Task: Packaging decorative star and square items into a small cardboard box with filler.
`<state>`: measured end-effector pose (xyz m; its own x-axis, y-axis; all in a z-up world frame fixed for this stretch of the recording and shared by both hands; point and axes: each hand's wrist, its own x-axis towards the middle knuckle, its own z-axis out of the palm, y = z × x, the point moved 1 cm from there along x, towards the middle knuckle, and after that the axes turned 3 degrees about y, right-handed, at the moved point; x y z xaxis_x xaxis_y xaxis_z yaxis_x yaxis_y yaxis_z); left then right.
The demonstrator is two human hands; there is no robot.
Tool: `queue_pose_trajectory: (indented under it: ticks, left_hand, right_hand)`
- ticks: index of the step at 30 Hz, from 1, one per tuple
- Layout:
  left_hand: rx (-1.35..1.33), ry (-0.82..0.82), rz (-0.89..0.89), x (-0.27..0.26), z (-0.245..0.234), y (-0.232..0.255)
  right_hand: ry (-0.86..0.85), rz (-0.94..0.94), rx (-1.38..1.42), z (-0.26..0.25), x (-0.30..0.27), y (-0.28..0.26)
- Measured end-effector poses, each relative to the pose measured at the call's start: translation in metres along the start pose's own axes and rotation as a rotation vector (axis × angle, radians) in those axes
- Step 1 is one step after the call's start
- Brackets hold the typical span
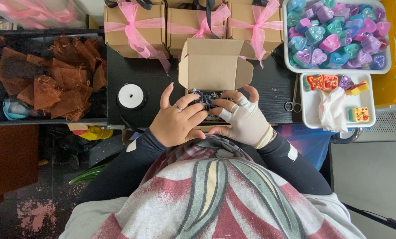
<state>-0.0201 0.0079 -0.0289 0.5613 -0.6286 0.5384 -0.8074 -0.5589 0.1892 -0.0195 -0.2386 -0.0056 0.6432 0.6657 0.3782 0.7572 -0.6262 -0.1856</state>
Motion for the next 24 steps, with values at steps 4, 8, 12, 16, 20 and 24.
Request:
queue_pose_trajectory:
  ticks: [4,8,12,16,20,24]
  left_hand:
    - [0.017,-0.134,-0.055,0.006,-0.002,-0.004]
    - [0.022,-0.081,-0.062,0.006,-0.008,-0.010]
    - [-0.075,-0.008,-0.030,0.001,0.000,-0.007]
    - [-0.048,-0.030,-0.030,0.008,0.004,-0.003]
    - [-0.043,-0.108,-0.027,0.013,0.006,-0.003]
    - [-0.053,-0.123,-0.022,0.015,0.008,-0.004]
  right_hand:
    - [-0.018,0.022,-0.093,-0.001,-0.006,0.002]
    - [0.004,0.018,-0.123,0.000,-0.009,0.005]
    - [0.105,0.049,-0.034,-0.004,-0.019,0.004]
    - [0.121,0.053,-0.013,0.001,-0.030,0.012]
    - [0.068,-0.094,-0.062,-0.002,-0.015,0.013]
    - [0.005,-0.145,-0.048,-0.003,-0.003,0.016]
